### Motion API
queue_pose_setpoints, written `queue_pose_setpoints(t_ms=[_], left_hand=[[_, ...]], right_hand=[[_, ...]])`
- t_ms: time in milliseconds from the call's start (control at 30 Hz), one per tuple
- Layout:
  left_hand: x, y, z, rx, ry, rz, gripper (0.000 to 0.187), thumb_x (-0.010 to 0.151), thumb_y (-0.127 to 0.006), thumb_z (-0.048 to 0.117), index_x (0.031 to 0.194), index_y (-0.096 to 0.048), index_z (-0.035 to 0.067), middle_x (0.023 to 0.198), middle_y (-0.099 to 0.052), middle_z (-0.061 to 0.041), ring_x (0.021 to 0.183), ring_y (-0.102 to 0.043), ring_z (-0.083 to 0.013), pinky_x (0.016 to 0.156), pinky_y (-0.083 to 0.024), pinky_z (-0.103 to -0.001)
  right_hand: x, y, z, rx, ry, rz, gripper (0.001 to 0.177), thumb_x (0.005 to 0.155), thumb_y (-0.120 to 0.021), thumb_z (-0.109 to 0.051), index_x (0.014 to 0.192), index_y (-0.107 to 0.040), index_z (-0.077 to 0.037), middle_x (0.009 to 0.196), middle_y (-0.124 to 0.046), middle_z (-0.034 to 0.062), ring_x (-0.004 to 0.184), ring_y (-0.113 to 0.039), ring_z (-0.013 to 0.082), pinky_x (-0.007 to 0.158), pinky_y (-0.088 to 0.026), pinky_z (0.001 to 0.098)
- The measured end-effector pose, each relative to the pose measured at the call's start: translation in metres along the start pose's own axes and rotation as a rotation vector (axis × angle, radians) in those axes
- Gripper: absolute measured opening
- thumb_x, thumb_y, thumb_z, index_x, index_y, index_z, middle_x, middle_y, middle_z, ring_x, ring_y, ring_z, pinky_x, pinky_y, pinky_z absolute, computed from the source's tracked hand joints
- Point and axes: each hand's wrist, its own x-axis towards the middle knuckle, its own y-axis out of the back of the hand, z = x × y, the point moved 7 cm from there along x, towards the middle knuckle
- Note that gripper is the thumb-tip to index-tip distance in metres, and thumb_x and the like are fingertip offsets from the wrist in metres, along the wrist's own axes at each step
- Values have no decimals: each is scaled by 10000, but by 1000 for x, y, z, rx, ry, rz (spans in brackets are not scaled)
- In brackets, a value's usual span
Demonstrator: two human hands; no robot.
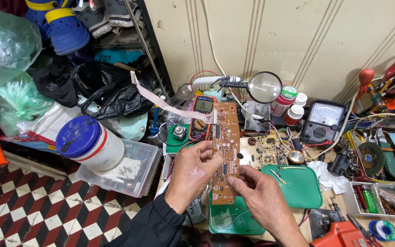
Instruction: The person is soldering and desoldering components on a printed circuit board using a soldering gun at a repair station.
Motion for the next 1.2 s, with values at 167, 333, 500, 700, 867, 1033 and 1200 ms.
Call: queue_pose_setpoints(t_ms=[167, 333, 500, 700, 867, 1033, 1200], left_hand=[[1, -1, -6, 32, 0, 0, 210, 1014, -682, 259, 1087, -847, 154, 682, -351, 76, 715, -280, -92, 671, -326, -350], [2, 0, -7, 53, -5, 4, 166, 1021, -682, 262, 995, -792, 141, 692, -318, 64, 726, -266, -104, 691, -328, -367], [1, 0, -5, 39, 7, 0, 191, 1017, -683, 255, 1054, -844, 157, 688, -319, 72, 710, -271, -91, 675, -322, -334], [1, 1, -5, 79, 17, -1, 204, 1012, -667, 267, 1051, -835, 157, 673, -301, 70, 684, -269, -87, 679, -333, -337], [4, 0, -13, 54, -1, 9, 146, 1014, -676, 245, 965, -751, 130, 701, -286, 61, 725, -257, -102, 719, -366, -340], [3, 0, -11, 80, 8, 7, 198, 1023, -683, 288, 1031, -754, 103, 713, -295, 52, 738, -270, -112, 742, -392, -387], [4, -3, -17, 69, 25, -10, 388, 1020, -666, 329, 1294, -810, 96, 712, -417, 64, 753, -348, -97, 769, -362, -479]], right_hand=[[-1, 1, -1, -17, 7, 7, 227, 998, -810, -201, 1141, -892, -46, 862, -774, 35, 815, -667, 122, 806, -619, 302], [-2, 1, -1, -47, -21, 12, 229, 1000, -823, -244, 1091, -869, -39, 851, -747, 38, 829, -657, 126, 816, -629, 326], [-2, 1, -3, -69, -28, 16, 230, 999, -818, -245, 1098, -872, -45, 873, -771, 30, 848, -673, 114, 832, -645, 315], [-7, 2, -9, -136, -93, 21, 363, 987, -795, -304, 1282, -883, -112, 957, -831, 22, 907, -734, 123, 882, -636, 321], [-7, 2, -9, -155, -76, 27, 279, 997, -811, -309, 1154, -883, -91, 893, -776, 14, 852, -666, 115, 833, -579, 304], [-7, 1, -11, -157, -48, 15, 261, 1003, -793, -295, 1155, -893, -108, 888, -810, 12, 850, -689, 108, 837, -599, 298], [-7, 3, -7, -176, -87, 25, 311, 993, -796, -328, 1193, -876, -104, 912, -810, 26, 865, -733, 132, 855, -626, 315]])
